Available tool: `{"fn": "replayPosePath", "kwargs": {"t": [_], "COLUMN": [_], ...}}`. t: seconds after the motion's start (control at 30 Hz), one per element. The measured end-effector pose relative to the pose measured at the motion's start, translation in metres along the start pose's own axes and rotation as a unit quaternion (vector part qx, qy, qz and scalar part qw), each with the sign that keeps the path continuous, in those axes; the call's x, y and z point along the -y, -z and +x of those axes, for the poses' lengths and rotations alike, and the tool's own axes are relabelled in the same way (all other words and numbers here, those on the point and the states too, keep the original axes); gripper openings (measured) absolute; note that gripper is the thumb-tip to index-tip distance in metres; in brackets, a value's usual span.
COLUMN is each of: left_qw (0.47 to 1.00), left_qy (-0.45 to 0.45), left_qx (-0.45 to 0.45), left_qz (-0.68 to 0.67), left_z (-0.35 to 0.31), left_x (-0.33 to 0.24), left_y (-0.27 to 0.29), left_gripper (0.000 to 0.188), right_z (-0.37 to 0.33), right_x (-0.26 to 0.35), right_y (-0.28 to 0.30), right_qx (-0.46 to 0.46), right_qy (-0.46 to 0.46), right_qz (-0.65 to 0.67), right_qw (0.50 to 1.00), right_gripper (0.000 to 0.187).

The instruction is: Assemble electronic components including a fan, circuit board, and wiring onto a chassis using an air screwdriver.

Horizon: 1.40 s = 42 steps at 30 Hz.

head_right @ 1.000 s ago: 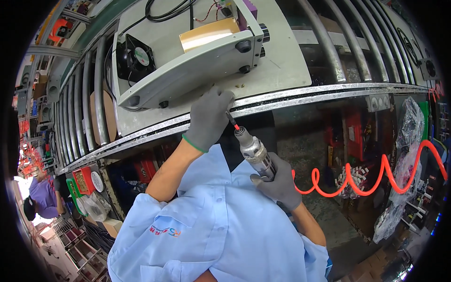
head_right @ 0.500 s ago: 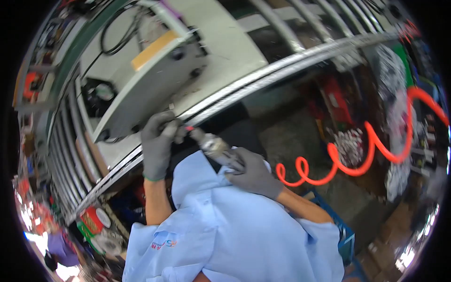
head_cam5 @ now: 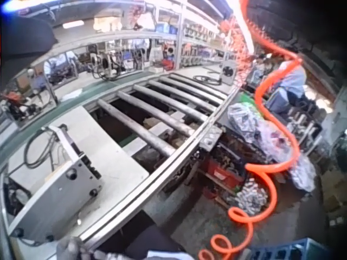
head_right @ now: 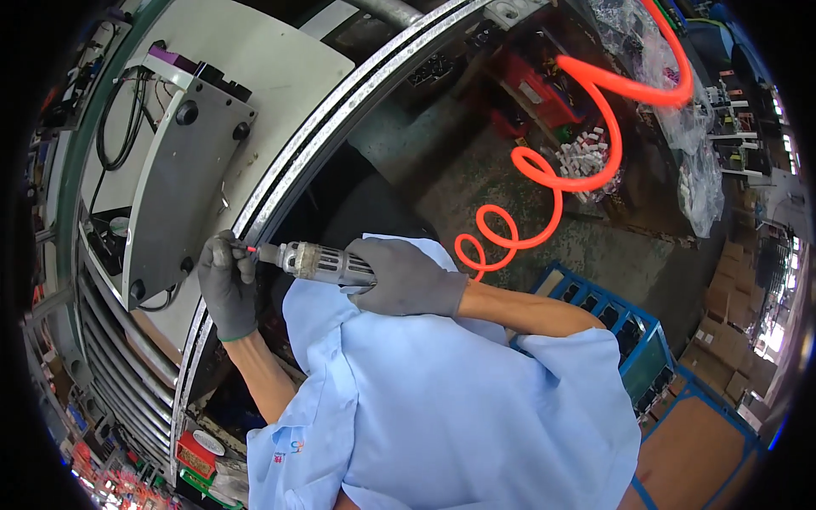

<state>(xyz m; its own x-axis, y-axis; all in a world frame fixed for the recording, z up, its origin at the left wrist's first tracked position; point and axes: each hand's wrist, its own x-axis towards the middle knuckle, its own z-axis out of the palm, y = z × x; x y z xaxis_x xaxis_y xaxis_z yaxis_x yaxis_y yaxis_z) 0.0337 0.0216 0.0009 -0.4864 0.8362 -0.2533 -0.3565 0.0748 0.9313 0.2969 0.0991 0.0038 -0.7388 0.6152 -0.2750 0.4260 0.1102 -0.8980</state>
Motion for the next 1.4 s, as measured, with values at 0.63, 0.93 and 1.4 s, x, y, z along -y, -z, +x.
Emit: {"fn": "replayPosePath", "kwargs": {"t": [0.63, 0.93, 1.4], "left_qw": [0.849, 0.710, 0.727], "left_qy": [-0.245, -0.222, -0.230], "left_qx": [-0.113, -0.159, -0.145], "left_qz": [0.454, 0.649, 0.630], "left_z": [0.011, 0.035, 0.022], "left_x": [-0.007, 0.007, -0.008], "left_y": [-0.006, 0.002, 0.022], "left_gripper": [0.024, 0.021, 0.020], "right_z": [0.007, 0.029, 0.060], "right_x": [0.003, 0.015, 0.049], "right_y": [-0.006, 0.003, 0.015], "right_qx": [0.034, 0.000, -0.012], "right_qy": [-0.079, -0.152, -0.096], "right_qz": [0.062, 0.123, 0.124], "right_qw": [0.994, 0.981, 0.987], "right_gripper": [0.035, 0.033, 0.033]}}
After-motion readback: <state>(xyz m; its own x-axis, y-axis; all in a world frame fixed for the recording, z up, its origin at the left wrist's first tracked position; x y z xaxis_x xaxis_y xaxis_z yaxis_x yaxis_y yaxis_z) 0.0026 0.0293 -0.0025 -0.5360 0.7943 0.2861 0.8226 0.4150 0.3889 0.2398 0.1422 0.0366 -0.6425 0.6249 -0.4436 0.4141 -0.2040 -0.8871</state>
